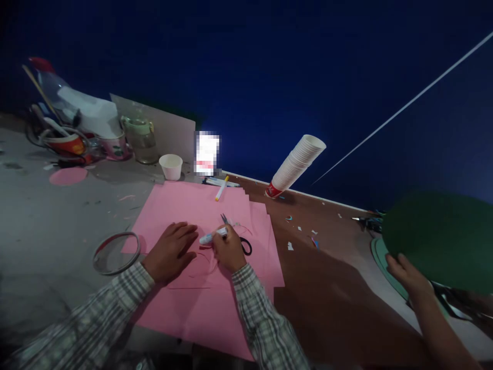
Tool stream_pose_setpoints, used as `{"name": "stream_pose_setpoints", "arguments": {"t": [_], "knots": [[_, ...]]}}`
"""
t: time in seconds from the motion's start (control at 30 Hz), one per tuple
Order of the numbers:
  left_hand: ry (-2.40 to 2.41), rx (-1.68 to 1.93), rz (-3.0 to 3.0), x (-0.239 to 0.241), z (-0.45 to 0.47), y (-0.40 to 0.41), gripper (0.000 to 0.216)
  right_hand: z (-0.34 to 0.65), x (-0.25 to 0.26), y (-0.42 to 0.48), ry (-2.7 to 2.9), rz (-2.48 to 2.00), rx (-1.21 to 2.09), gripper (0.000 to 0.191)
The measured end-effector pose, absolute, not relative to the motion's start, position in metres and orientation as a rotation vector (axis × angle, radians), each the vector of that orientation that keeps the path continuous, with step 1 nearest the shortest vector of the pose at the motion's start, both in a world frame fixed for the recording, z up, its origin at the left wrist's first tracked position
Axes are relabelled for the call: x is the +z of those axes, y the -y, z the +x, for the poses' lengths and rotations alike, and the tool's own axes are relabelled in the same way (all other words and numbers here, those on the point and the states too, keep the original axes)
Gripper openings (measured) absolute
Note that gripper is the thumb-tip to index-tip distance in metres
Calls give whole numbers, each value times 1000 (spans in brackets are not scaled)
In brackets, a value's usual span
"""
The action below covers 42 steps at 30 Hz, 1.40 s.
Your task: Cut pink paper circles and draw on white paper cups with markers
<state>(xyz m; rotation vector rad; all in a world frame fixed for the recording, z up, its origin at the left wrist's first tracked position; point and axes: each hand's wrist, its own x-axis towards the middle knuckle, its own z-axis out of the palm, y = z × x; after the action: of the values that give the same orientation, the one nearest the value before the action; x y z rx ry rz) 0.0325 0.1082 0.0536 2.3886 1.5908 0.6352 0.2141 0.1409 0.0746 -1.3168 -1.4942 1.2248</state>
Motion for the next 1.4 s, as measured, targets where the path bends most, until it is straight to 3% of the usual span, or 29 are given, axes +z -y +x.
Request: {"name": "stream_pose_setpoints", "arguments": {"t": [0.5, 0.7, 0.9, 1.4], "knots": [[-1581, 649, 2388, 54, 32, -108, 37, 213, 77, -141, 1512, -1338, 1170, 6], [-1576, 690, 2377, 51, 32, -108, 37, 214, 72, -142, 1435, -1306, 1306, 8], [-1578, 645, 2382, 53, 32, -108, 38, 214, 74, -142, 1563, -1330, 1174, 4], [-1565, 664, 2389, 50, 31, -109, 38, 216, 76, -141, 1200, -1200, 1476, 14]]}}
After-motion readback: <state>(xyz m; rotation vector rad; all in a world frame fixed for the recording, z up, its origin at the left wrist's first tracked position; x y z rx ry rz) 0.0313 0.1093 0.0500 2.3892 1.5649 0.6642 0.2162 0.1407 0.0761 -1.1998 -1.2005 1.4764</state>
